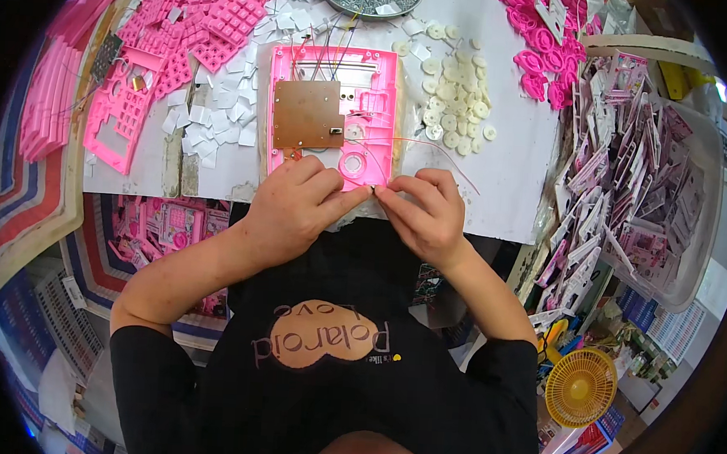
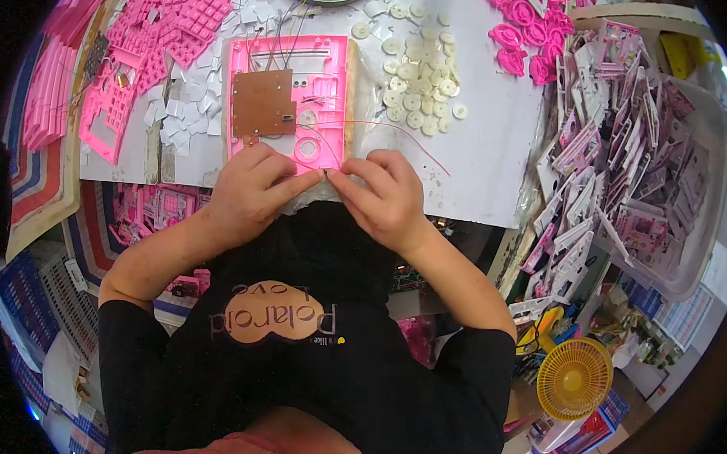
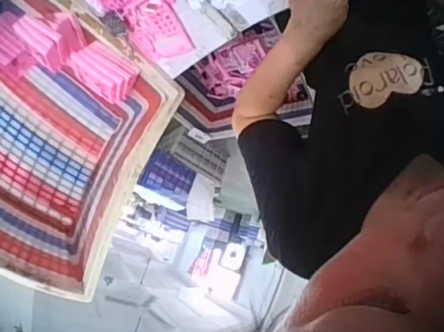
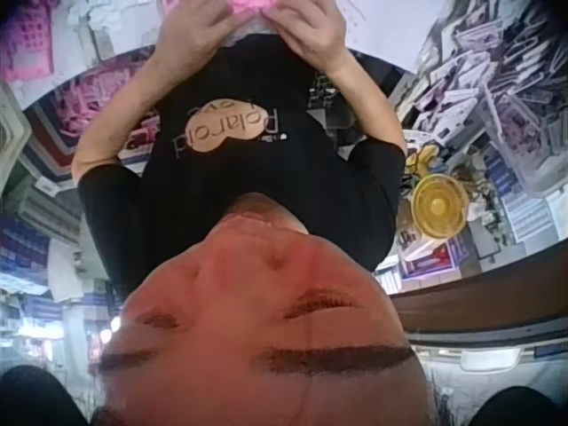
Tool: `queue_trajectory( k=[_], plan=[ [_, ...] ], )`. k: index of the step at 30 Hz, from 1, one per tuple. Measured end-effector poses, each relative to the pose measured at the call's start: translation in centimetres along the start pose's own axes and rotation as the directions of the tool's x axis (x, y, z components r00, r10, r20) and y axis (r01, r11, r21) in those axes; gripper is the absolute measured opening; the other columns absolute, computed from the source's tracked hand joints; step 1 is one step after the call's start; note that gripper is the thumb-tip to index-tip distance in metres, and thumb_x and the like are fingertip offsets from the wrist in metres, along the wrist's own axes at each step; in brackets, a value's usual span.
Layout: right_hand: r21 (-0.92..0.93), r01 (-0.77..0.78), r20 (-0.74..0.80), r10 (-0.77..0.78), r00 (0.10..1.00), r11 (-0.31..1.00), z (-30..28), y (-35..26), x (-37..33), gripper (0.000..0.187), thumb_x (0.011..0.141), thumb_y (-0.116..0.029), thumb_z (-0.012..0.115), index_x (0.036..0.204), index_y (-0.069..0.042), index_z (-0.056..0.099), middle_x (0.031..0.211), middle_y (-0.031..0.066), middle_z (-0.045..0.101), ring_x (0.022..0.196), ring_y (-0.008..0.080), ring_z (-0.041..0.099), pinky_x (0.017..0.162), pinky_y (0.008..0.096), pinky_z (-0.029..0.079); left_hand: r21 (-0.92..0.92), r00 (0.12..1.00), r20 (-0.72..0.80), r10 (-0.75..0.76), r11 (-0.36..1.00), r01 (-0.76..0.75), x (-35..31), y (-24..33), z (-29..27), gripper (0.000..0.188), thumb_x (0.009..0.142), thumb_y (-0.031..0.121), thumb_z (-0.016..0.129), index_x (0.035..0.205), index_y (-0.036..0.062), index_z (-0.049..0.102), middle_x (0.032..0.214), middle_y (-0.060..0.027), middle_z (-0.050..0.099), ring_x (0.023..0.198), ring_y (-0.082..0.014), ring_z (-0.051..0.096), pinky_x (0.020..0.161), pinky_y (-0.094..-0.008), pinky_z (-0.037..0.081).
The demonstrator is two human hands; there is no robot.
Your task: Assembling a pink toy calculator by installing internal components and securing the casing using an electric screwdriver.
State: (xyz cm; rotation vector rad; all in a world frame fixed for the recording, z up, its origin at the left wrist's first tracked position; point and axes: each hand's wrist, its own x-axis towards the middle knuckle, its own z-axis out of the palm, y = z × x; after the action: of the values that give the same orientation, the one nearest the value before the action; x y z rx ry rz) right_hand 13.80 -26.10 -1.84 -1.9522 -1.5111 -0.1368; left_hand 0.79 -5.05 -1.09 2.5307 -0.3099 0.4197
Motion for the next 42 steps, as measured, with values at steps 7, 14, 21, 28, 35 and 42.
queue_trajectory(
  k=[7, 14, 21, 28, 35, 42],
  plan=[
    [-0.234, 0.067, 0.242, -0.008, 0.970, 0.970, -2.7, -2.1, 1.6, 0.040, 0.072, -0.006, 0.073, 0.113, -0.010, 0.074, 0.107, 0.0050, 0.068, 0.092, 0.0281, 0.060, 0.071, 0.0377, 0.050, 0.014, 0.997, 0.079, 0.027, 0.999, -0.029, 0.6, 0.1, -0.1, 0.042, 0.079, 0.012, 0.061, 0.121, 0.0110, 0.069, 0.092, -0.0042, 0.057, 0.080, -0.0223, 0.056, 0.069, -0.0374, 0.045],
    [-0.098, -0.355, 0.263, 0.368, 0.892, 0.930, 0.2, 1.1, 12.8, 0.017, 0.083, -0.020, 0.072, 0.093, -0.006, 0.075, 0.081, 0.0130, 0.072, 0.070, 0.0333, 0.068, 0.065, 0.0435, 0.055, 0.007, 0.993, 0.118, 0.017, 1.000, -0.018, 0.8, 0.1, -1.0, 0.038, 0.081, 0.008, 0.062, 0.119, 0.0108, 0.069, 0.094, -0.0048, 0.060, 0.083, -0.0250, 0.058, 0.070, -0.0374, 0.046],
    [-0.231, -0.379, 0.272, 0.434, 0.859, 0.896, 4.4, 1.8, 17.4, 0.029, 0.081, -0.032, 0.075, 0.082, -0.003, 0.076, 0.078, 0.0193, 0.072, 0.077, 0.0368, 0.072, 0.072, 0.0469, 0.057, -0.305, 0.910, -0.175, -0.376, 0.899, 0.313, 3.7, -5.7, -5.5, 0.023, 0.086, -0.003, 0.057, 0.103, 0.0027, 0.070, 0.093, -0.0105, 0.068, 0.082, -0.0246, 0.066, 0.069, -0.0342, 0.050],
    [-0.269, -0.354, 0.284, 0.425, 0.860, 0.896, 5.4, 1.9, 17.8, 0.024, 0.079, -0.027, 0.075, 0.080, -0.003, 0.074, 0.078, 0.0202, 0.071, 0.076, 0.0381, 0.071, 0.073, 0.0471, 0.057, -0.187, 0.873, -0.234, -0.429, 0.901, 0.392, 4.3, -8.5, -3.8, 0.013, 0.088, 0.001, 0.059, 0.097, -0.0006, 0.068, 0.089, -0.0114, 0.066, 0.073, -0.0216, 0.064, 0.065, -0.0318, 0.049],
    [-0.039, -0.424, 0.141, 0.425, 0.894, 0.905, 5.2, 2.0, 16.3, 0.018, 0.077, -0.020, 0.071, 0.078, -0.003, 0.067, 0.075, 0.0178, 0.069, 0.069, 0.0375, 0.069, 0.064, 0.0454, 0.054, -0.138, 0.875, -0.288, -0.390, 0.921, 0.365, 4.7, -8.6, -3.3, 0.013, 0.087, 0.004, 0.063, 0.099, 0.0005, 0.068, 0.088, -0.0116, 0.066, 0.072, -0.0227, 0.064, 0.066, -0.0327, 0.050],
    [0.159, -0.232, 0.065, 0.224, 0.972, 0.960, 5.1, 1.9, 14.4, 0.011, 0.081, -0.009, 0.069, 0.089, -0.004, 0.063, 0.085, 0.0123, 0.070, 0.070, 0.0261, 0.069, 0.063, 0.0357, 0.054, -0.136, 0.872, -0.180, -0.455, 0.889, 0.436, 5.4, -9.2, -3.5, 0.017, 0.085, 0.011, 0.070, 0.099, 0.0022, 0.073, 0.083, -0.0109, 0.066, 0.071, -0.0226, 0.064, 0.064, -0.0339, 0.050]
  ],
)
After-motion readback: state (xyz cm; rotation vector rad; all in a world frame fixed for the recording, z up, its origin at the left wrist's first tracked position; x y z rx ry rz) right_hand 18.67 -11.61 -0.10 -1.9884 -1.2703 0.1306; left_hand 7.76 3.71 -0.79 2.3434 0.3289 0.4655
